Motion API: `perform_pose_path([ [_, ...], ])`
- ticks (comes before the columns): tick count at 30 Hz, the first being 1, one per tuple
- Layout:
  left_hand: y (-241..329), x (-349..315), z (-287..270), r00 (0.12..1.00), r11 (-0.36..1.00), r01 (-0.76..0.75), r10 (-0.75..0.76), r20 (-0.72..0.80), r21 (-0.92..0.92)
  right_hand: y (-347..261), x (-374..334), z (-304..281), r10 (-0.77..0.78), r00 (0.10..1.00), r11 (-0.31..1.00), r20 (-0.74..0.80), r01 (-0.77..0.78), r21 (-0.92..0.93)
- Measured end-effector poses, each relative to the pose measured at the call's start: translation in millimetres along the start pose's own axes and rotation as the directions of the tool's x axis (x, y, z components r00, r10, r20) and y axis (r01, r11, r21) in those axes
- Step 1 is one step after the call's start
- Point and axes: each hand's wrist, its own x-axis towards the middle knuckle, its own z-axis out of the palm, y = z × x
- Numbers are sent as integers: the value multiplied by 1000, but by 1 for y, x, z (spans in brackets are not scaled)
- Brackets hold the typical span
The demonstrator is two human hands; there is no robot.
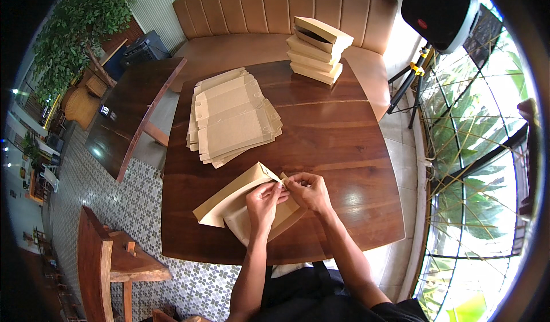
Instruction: The person assembles flat-packed cardboard boxes by folding flaps and tucking tabs into slots. They handle each box one at a time, then place the finished box on a growing stack on the table.
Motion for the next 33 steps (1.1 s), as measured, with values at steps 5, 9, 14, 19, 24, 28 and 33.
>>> perform_pose_path([
  [5, -4, 1, 0, 998, 1000, 10, -10, -59, 5, -3, -4, 3, -58, 998, 998, -1, 58, -38],
  [9, -9, 3, -5, 996, 997, 73, -73, -44, 6, -4, -9, 9, -199, 980, 979, -24, 197, -55],
  [14, -14, 1, -2, 980, 980, 198, -198, -16, -38, -1, -8, 11, -328, 944, 930, -30, 317, -184],
  [19, -9, -14, -3, 998, 935, 31, -51, 47, 353, -2, -7, 6, -422, 903, 853, -82, 365, -373],
  [24, 7, -53, -41, 859, 819, -383, 486, -161, 427, -2, -7, -7, -424, 892, 862, -157, 344, -371],
  [28, 18, -28, -82, 810, 796, -329, 514, -281, 508, 0, 1, -13, -346, 931, 906, -118, 299, -298],
  [33, 10, -3, -99, 895, 918, -269, 350, -276, 293, -3, 6, -16, -347, 934, 908, -83, 312, -281],
])
